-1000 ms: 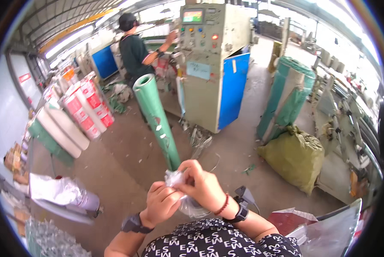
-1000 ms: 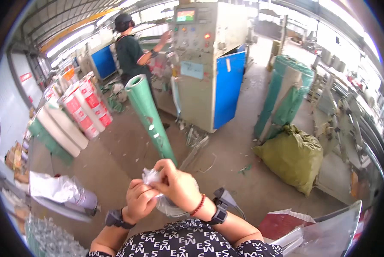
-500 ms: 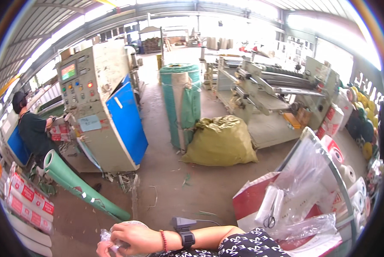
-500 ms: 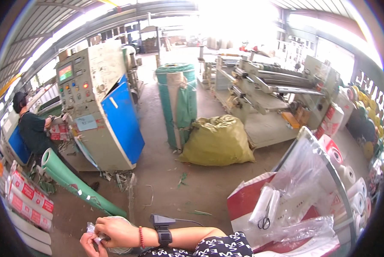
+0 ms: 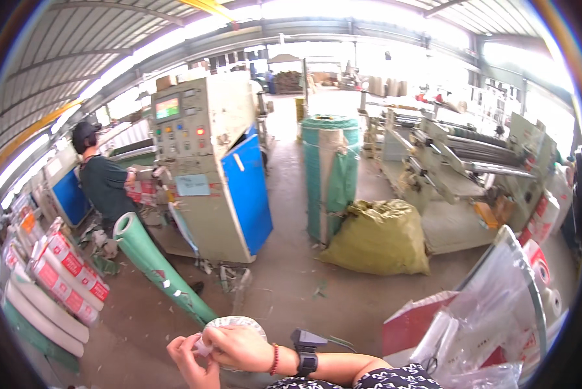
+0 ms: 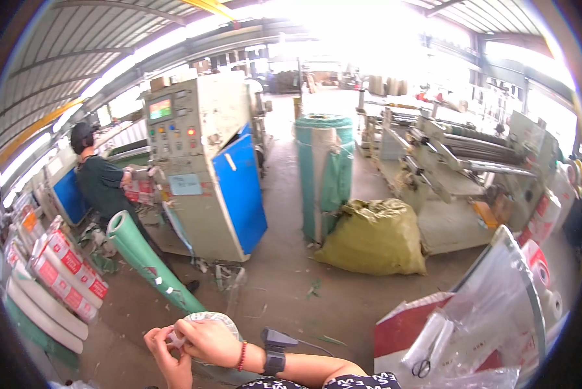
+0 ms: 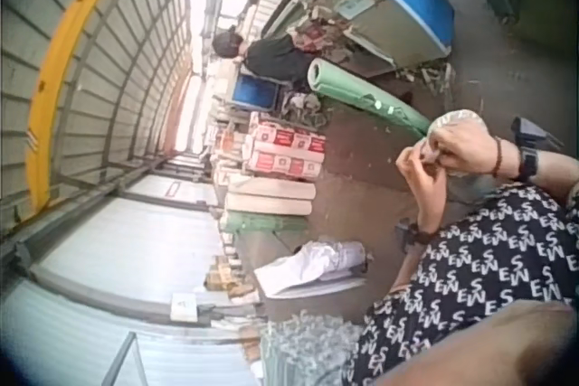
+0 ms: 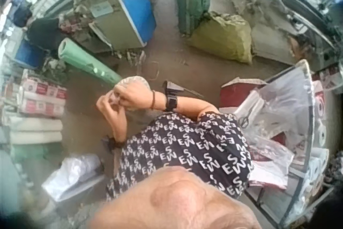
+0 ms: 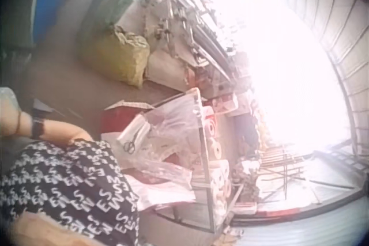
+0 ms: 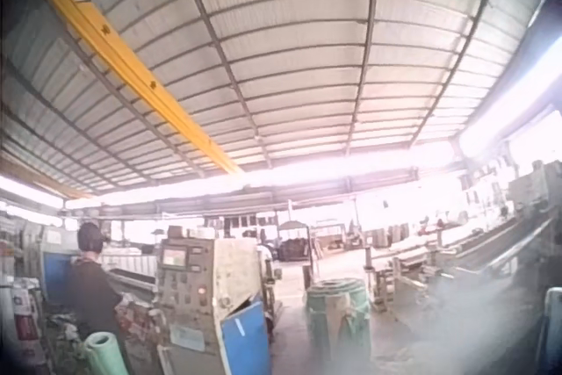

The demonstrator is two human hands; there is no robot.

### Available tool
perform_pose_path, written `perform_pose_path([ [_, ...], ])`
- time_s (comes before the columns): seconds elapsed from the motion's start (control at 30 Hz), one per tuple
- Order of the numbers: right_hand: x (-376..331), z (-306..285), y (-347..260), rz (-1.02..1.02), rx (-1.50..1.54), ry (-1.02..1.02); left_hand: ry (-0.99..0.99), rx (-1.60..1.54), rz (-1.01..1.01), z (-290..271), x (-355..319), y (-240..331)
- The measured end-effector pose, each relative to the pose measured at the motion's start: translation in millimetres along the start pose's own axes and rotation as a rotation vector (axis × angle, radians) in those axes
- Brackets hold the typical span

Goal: Placing rolls of green protective material into plastic bags and sealing them manually.

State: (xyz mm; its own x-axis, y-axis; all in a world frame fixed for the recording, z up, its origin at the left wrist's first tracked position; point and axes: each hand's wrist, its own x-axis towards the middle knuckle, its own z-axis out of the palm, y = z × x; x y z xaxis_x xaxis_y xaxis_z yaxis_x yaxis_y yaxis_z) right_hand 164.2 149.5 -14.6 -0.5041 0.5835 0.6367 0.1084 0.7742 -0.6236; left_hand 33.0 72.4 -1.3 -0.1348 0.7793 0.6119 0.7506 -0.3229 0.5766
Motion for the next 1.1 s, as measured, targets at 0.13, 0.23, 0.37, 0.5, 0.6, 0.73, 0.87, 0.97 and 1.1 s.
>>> perform_pose_path([
  [0.13, 9.1, 2.4, -2.5, 0.048, 0.181, -0.120, -0.068, -0.108, -0.108, -12.6, 1.7, -11.4],
  [0.23, 14.1, 11.4, 11.2, 0.190, 0.599, -0.296, -0.113, -0.280, -0.292, -21.5, 4.7, -15.5],
  [0.37, 16.3, 13.0, 20.5, 0.256, 1.002, -0.551, -0.021, -0.509, -0.357, -23.0, -1.4, -28.4],
  [0.5, 2.8, -14.5, 18.4, 0.150, 0.412, -0.525, -0.121, -0.606, -0.358, -6.1, -5.4, -35.2],
  [0.6, -1.3, -20.1, 2.4, 0.022, 0.172, -0.343, -0.126, -0.611, -0.330, -5.7, -10.3, -34.7],
  [0.73, 1.3, -25.7, 4.3, -0.078, 0.064, -0.180, -0.076, -0.716, -0.428, -8.4, -13.9, -21.3],
  [0.87, 0.3, -27.2, 15.5, -0.175, 0.069, -0.139, -0.032, -1.126, -0.615, -2.9, -17.1, -15.4],
  [0.97, 9.2, -29.5, 25.6, -0.234, 0.104, -0.105, 0.034, -0.981, -0.494, 9.3, -14.0, -17.3],
  [1.1, 19.0, -23.1, 21.1, 0.288, 0.965, -0.150, -0.123, -0.798, -0.337, 14.0, -5.7, -15.2],
])
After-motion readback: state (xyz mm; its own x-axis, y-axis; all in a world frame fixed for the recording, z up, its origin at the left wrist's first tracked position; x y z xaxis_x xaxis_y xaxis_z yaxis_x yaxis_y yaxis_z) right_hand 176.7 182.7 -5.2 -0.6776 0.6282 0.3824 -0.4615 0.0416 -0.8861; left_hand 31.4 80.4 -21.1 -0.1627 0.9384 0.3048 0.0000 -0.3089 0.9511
